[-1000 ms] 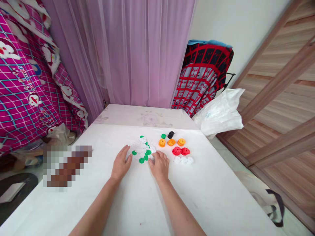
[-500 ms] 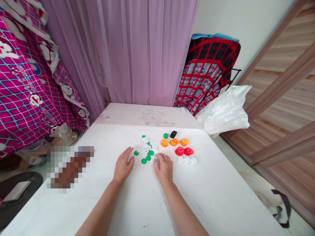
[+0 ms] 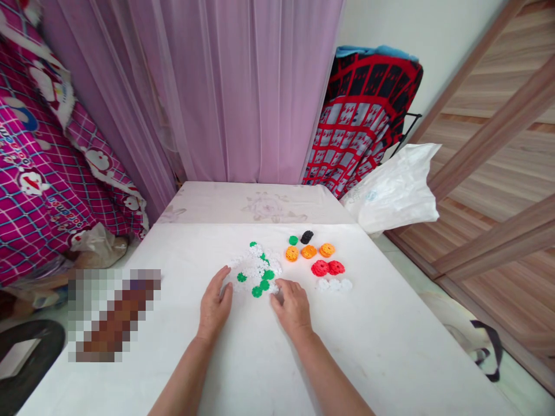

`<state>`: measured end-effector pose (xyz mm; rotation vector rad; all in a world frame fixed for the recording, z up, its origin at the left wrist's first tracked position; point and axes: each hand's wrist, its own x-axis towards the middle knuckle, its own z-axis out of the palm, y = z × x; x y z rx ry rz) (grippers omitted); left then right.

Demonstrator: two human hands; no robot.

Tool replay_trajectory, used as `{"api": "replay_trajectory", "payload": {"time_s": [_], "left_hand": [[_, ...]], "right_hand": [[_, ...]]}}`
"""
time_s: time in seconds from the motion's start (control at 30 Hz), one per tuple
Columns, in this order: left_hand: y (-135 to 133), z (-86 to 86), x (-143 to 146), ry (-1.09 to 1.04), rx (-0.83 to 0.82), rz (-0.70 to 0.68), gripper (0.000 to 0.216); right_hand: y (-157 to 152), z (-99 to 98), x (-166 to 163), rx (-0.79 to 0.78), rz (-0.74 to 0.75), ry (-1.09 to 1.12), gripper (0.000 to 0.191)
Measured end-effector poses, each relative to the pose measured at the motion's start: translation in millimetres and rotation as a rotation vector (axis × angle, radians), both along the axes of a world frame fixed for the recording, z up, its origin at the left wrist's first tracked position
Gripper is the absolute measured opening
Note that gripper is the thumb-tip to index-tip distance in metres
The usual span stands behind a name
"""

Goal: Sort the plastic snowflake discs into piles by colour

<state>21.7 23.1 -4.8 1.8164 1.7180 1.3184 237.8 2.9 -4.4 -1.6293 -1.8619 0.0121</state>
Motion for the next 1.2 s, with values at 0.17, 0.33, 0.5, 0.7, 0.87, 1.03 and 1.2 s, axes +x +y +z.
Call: {"api": "replay_trajectory", "payload": {"time_s": [0.17, 0.33, 0.5, 0.7, 0.87, 1.03, 1.2], "left_hand": [[-2.5, 3.0, -3.6, -0.058, -0.058, 0.029, 0.039], [-2.8, 5.1, -3.2, -0.027, -0.079, 0.019, 0.040], [-2.3, 4.3, -2.1, -0.004, -0.078, 0.005, 0.040], [-0.8, 4.7, -0.6, 0.069, -0.070, -0.023, 0.038], [0.4, 3.9, 0.9, 0.122, -0.050, -0.010, 0.039], [2.5, 2.5, 1.6, 0.178, -0.029, -0.027, 0.041], [0.7, 2.1, -0.2, 0.196, -0.012, -0.035, 0.041]], "right_hand": [[0.5, -1.6, -1.7, 0.000, -0.030, 0.021, 0.031], [-0.7, -2.3, -0.4, 0.001, -0.048, 0.090, 0.032], [-1.0, 0.6, 1.1, 0.003, -0.024, 0.076, 0.032], [0.7, -0.9, 1.4, -0.048, -0.025, 0.105, 0.031], [2.7, -9.2, 5.4, -0.048, -0.029, 0.249, 0.043], [-9.8, -12.1, 17.5, 0.006, -0.073, 0.290, 0.044], [-23.5, -2.5, 59.7, 0.098, -0.198, 0.169, 0.042]]}}
